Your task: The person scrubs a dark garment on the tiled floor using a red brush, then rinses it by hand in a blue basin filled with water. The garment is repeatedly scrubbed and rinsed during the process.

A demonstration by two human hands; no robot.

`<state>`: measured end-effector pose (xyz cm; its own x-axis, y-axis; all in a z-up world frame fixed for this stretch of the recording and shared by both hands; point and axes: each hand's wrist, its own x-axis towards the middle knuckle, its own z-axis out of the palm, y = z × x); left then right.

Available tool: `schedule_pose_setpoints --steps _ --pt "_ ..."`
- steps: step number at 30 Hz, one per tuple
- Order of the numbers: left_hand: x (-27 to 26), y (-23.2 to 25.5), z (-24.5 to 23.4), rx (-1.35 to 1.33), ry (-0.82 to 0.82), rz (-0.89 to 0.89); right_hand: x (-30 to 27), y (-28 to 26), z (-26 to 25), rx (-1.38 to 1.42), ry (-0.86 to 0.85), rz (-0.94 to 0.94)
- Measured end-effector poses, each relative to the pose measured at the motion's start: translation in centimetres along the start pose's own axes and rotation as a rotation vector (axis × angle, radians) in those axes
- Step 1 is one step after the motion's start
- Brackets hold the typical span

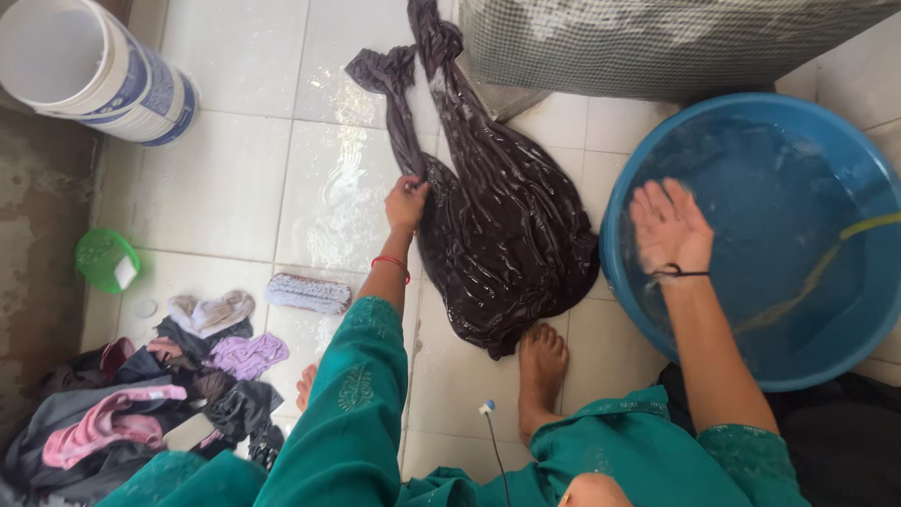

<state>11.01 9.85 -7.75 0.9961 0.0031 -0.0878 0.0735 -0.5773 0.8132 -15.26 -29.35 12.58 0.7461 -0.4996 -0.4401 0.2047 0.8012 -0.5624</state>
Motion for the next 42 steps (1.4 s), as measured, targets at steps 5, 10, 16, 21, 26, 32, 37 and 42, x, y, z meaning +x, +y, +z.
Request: schedule_pose_setpoints --steps 5,10,16,21,26,32,37,42 --pt "-2.1 -4.4 -6.4 -0.406 0.707 -0.084 -2.9 1.8 9.7 -0.398 -0.294 0.125" --pt "-6.7 -2.9 -10.8 0.128 0.581 0.392 -0.7 -1.4 4.3 -1.283 -0.111 -0.694" --pt "-12.1 8.8 -3.2 0.456 -0.204 0.502 2.1 -6.8 -9.3 -1.47 0.62 -0.707" --pt "-19.4 14.5 4.9 0.41 -0.149 0.744 1.9 -2.6 -7.2 -0.247 -0.044 0.071" --pt "-22.4 10.8 3.7 0.411 -0.718 0.542 -2.6 2.3 4.8 0.023 -0.326 0.248" --pt "-20.0 6.4 -0.3 0.239 -0.761 0.868 -3.4 4.1 8.1 -0.723 -0.196 -0.156" --pt "-12.6 5.2 -4.5 0.596 -0.377 0.807 -0.2 -4.9 -4.1 -1.633 0.249 -1.171" --pt "-11.7 5.7 -4.1 0.687 -0.426 0.633 1.5 -6.9 -13.5 -1.305 0.564 -0.546"
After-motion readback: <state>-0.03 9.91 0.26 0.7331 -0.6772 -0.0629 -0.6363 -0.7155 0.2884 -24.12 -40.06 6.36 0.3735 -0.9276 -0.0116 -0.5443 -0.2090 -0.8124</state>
